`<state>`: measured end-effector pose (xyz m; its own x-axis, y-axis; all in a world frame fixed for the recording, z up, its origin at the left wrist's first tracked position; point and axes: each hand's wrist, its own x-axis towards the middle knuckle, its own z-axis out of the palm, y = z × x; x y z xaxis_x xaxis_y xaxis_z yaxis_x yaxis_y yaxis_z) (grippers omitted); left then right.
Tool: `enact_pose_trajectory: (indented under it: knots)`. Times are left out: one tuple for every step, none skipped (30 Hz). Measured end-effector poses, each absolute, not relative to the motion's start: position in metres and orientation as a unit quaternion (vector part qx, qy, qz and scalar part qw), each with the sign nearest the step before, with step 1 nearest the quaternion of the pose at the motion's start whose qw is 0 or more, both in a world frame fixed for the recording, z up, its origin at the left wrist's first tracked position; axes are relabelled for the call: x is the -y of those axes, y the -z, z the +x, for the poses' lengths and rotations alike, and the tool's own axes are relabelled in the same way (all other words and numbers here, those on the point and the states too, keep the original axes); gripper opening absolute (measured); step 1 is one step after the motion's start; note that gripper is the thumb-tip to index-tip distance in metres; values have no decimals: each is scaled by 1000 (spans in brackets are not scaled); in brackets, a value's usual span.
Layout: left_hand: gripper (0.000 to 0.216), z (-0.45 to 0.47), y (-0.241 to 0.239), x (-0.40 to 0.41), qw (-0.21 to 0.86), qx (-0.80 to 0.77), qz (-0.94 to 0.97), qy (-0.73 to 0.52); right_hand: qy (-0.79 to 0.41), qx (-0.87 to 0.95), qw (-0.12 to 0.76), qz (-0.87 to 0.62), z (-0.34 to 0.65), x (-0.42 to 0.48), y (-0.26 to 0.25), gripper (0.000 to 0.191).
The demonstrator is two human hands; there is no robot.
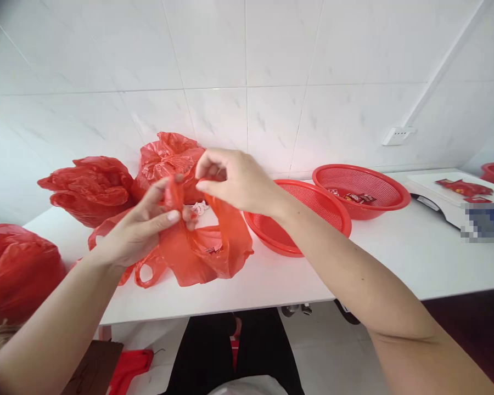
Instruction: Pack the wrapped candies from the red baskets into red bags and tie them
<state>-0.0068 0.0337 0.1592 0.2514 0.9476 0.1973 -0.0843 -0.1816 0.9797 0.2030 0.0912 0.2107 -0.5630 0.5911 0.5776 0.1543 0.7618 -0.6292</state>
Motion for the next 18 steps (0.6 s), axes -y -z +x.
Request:
enact_pose_trajectory:
  knots:
    - [59,-2,-160,-38,531,-384,614,-439,-266,857,391,-205,195,-89,-211,4]
    - [53,3,-160,-42,532,-402,632,-394,-264,869,373,-192,188,-86,-210,4]
    - [41,7,-160,-46,531,-419,640,-364,-261,875,363,-184,181,-84,-208,3]
    - [27,9,-159,-49,530,-434,638,-351,-261,877,361,-181,176,-84,-206,2]
    - [20,11,-158,-52,529,-446,630,-352,-266,873,367,-182,172,-84,-202,3]
    - [24,11,-157,-54,530,-456,618,-360,-276,864,376,-187,170,-86,-198,7]
    - [29,9,-156,-56,533,-464,604,-369,-288,853,387,-198,169,-90,-192,12]
    - [34,7,-156,-56,537,-473,590,-375,-299,844,393,-212,169,-94,-185,16]
    - [37,4,-155,-56,540,-482,578,-377,-309,838,389,-225,171,-99,-177,18]
    - [39,1,-154,-55,543,-490,569,-377,-320,837,377,-234,173,-102,-170,17]
    - [40,-2,-153,-55,545,-494,563,-377,-332,837,363,-238,175,-104,-163,16]
    - [41,-5,-151,-54,545,-494,563,-377,-345,837,352,-237,177,-104,-157,13]
    - [42,-7,-150,-54,544,-489,569,-376,-360,834,348,-234,179,-102,-154,10]
    - [42,-10,-149,-53,541,-482,579,-374,-378,826,351,-228,181,-97,-152,7]
    - [41,-13,-149,-52,539,-472,590,-372,-399,816,357,-217,183,-90,-152,6]
    - [39,-15,-150,-51,537,-464,599,-372,-422,808,359,-201,185,-82,-153,5]
    - [36,-18,-151,-50,534,-456,612,-364,-445,803,353,-180,186,-75,-155,5]
    - [33,-21,-154,-48,529,-452,631,-344,-466,798,347,-159,187,-69,-155,7]
